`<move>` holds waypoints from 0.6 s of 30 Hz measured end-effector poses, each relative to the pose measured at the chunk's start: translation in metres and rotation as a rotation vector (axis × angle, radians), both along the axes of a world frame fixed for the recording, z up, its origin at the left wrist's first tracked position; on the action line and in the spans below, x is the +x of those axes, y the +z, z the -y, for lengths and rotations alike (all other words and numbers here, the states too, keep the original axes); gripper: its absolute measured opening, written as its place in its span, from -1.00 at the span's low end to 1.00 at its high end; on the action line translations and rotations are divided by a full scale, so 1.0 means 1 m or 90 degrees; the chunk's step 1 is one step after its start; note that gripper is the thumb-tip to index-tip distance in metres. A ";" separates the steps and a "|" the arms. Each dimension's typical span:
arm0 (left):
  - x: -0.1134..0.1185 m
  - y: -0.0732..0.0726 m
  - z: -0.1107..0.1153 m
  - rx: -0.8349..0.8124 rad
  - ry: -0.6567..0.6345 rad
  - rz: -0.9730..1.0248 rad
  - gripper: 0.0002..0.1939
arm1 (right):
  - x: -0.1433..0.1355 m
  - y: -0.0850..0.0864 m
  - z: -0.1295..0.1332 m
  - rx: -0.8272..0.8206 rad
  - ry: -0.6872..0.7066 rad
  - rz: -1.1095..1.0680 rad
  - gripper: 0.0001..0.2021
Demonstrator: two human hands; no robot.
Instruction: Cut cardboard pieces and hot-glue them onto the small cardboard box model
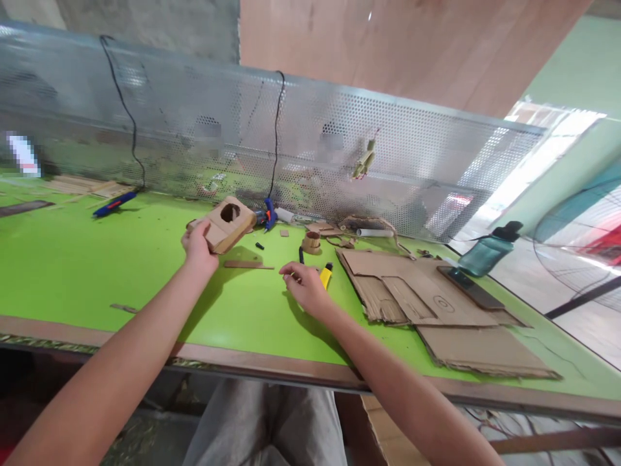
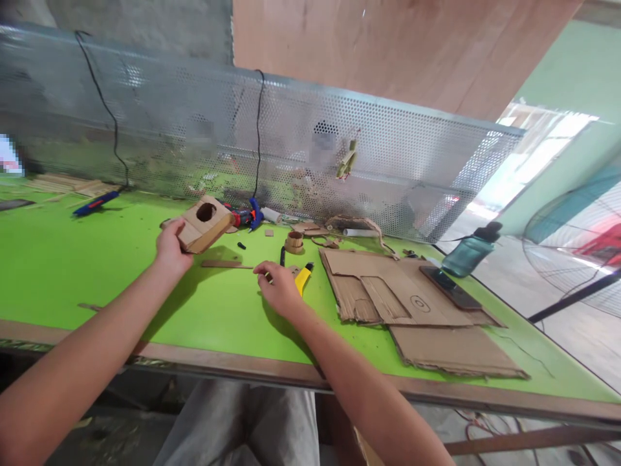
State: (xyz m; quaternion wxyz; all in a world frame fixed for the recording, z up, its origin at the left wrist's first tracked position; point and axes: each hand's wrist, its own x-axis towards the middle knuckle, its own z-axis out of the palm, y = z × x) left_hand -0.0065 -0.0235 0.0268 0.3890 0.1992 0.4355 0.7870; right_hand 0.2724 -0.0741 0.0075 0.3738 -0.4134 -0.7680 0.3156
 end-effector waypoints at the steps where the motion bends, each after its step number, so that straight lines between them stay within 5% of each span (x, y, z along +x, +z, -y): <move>1: 0.001 0.000 -0.001 -0.015 0.055 0.019 -0.75 | 0.000 0.001 0.001 0.017 0.003 0.025 -0.81; 8: 0.001 0.006 0.005 -0.023 0.274 -0.006 -0.52 | 0.009 0.010 -0.004 0.074 -0.066 0.132 -0.73; 13: -0.004 0.005 0.009 -0.032 0.292 -0.013 -0.50 | 0.024 0.014 -0.012 0.096 -0.129 0.200 -0.71; 18: 0.001 -0.003 -0.001 -0.056 0.287 0.031 -0.52 | 0.005 0.005 -0.017 0.101 -0.028 0.263 -0.71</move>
